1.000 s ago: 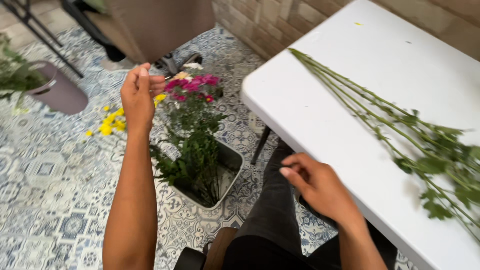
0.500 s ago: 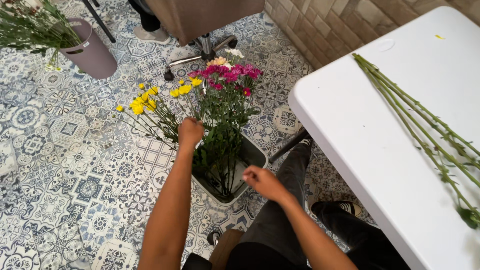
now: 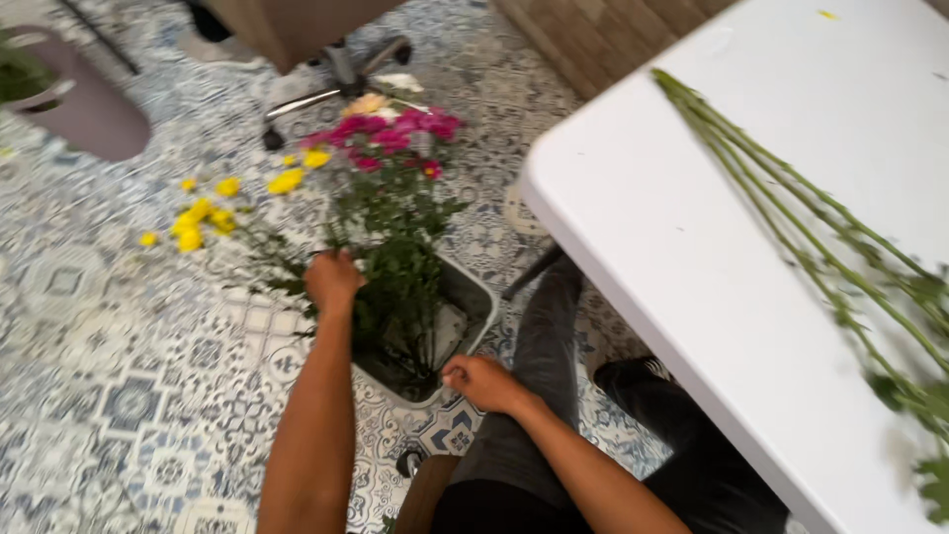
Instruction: The person selects stems of white, purple, and yellow flowers from a bucket and arranges them into a bunch on a table before smoothing the stems.
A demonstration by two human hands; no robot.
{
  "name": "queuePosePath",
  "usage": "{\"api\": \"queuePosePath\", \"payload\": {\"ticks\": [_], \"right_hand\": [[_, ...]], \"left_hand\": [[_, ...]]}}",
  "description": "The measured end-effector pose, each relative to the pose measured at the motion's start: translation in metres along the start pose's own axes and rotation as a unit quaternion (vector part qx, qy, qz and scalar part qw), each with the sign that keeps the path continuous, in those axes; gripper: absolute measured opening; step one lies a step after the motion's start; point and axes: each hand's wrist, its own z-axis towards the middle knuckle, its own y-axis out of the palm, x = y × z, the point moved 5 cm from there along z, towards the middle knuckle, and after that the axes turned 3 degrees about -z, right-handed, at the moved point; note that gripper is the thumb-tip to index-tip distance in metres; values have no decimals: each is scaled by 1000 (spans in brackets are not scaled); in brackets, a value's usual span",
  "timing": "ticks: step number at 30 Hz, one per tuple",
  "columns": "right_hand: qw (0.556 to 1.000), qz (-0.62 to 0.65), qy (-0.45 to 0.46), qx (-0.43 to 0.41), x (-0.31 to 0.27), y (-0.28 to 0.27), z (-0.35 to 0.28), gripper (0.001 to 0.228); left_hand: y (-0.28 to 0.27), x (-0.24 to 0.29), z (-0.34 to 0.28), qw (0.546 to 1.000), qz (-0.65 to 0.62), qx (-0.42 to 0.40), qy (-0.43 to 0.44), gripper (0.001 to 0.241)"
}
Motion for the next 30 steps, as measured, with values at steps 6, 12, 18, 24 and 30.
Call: {"api": "queuePosePath", "payload": {"ticks": [6, 12, 18, 24, 30], "right_hand": [[1000, 2, -9, 0, -16, -14, -7, 30], [997, -52, -43, 37, -26, -15, 18, 29], [995, -58, -53, 57, -37, -14, 32, 45], [998, -28, -50, 40, -80, -22, 21, 79], [997, 5, -59, 42, -117, -30, 21, 101]], "left_hand": [[-34, 4, -52, 994, -45, -39, 91, 36], [-64, 15, -104, 962, -110, -105, 229, 33], [-74, 15, -138, 922, -268, -158, 229, 18], [-84, 29, -156, 885, -343, -160, 272, 17], [-119, 60, -188, 850, -377, -221, 293, 28]]}}
